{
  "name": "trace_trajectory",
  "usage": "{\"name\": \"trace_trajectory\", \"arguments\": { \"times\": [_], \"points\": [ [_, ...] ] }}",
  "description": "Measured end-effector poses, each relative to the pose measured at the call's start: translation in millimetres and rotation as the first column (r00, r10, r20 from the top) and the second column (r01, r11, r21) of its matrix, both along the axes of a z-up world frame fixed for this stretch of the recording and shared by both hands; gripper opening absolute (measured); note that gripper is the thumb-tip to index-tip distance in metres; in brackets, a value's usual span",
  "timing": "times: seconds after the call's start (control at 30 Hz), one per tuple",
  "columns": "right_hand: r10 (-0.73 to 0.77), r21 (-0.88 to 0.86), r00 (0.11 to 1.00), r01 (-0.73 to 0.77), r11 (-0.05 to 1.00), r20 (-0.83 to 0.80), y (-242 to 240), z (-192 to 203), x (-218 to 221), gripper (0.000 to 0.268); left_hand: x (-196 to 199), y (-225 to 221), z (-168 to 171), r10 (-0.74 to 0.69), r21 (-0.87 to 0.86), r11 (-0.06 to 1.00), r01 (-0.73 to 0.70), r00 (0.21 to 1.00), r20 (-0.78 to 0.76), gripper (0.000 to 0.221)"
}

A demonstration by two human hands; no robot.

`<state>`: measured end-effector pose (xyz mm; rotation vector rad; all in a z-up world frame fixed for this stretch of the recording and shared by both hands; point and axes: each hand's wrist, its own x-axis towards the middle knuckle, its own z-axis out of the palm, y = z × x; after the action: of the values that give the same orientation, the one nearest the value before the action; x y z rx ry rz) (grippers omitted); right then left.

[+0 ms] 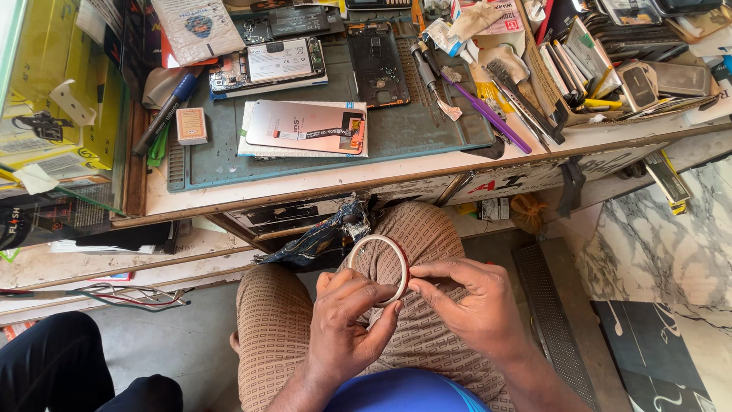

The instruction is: The person is repairing a smartphone while sitting on the floor. They handle the phone's internal components, including the battery and motherboard, and use a small tool to manipulate parts. They also handle a new screen assembly, peeling off protective films and preparing it for installation.

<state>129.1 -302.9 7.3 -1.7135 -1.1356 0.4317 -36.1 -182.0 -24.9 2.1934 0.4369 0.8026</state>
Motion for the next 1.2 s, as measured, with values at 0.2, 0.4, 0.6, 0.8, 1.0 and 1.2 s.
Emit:
{"name": "trace_trajectory", "arguments": {
  "times": [0.2,0.4,0.6,0.8,1.0,1.2],
  "points": [
    [-0.011,-0.058,1.0,0.009,0.998,-0.028,-1.0,-0.5,3.6,0.018,-1.3,1.9,1.8,-0.026,0.021,0.999,0.027,0.999,-0.035,0.015],
    [0.038,-0.051,0.99,-0.031,0.998,0.134,-1.0,-2.4,5.5,0.014,-0.4,4.0,1.3,-0.048,0.029,0.998,0.051,0.994,-0.098,0.014],
    [0.15,0.056,0.97,-0.163,0.985,0.191,-20.7,-6.7,-3.0,0.011,0.9,11.1,0.8,-0.03,-0.046,0.999,0.023,0.987,-0.16,0.016],
    [0.054,0.111,0.987,-0.037,0.993,-0.151,-25.9,-23.4,5.5,0.008,-3.2,11.4,13.4,-0.12,-0.265,0.96,0.089,0.987,-0.102,0.019],
    [0.053,0.247,0.996,-0.071,0.966,0.078,-23.8,-6.5,1.3,0.007,-1.5,4.6,46.6,0.038,-0.095,0.994,-0.044,0.997,-0.062,0.01],
    [0.016,0.479,0.987,-0.091,0.873,0.16,-31.3,34.9,-8.4,0.011,-14.4,-1.1,87.1,0.06,0.195,0.978,-0.071,0.996,0.061,0.014]
  ]
}}
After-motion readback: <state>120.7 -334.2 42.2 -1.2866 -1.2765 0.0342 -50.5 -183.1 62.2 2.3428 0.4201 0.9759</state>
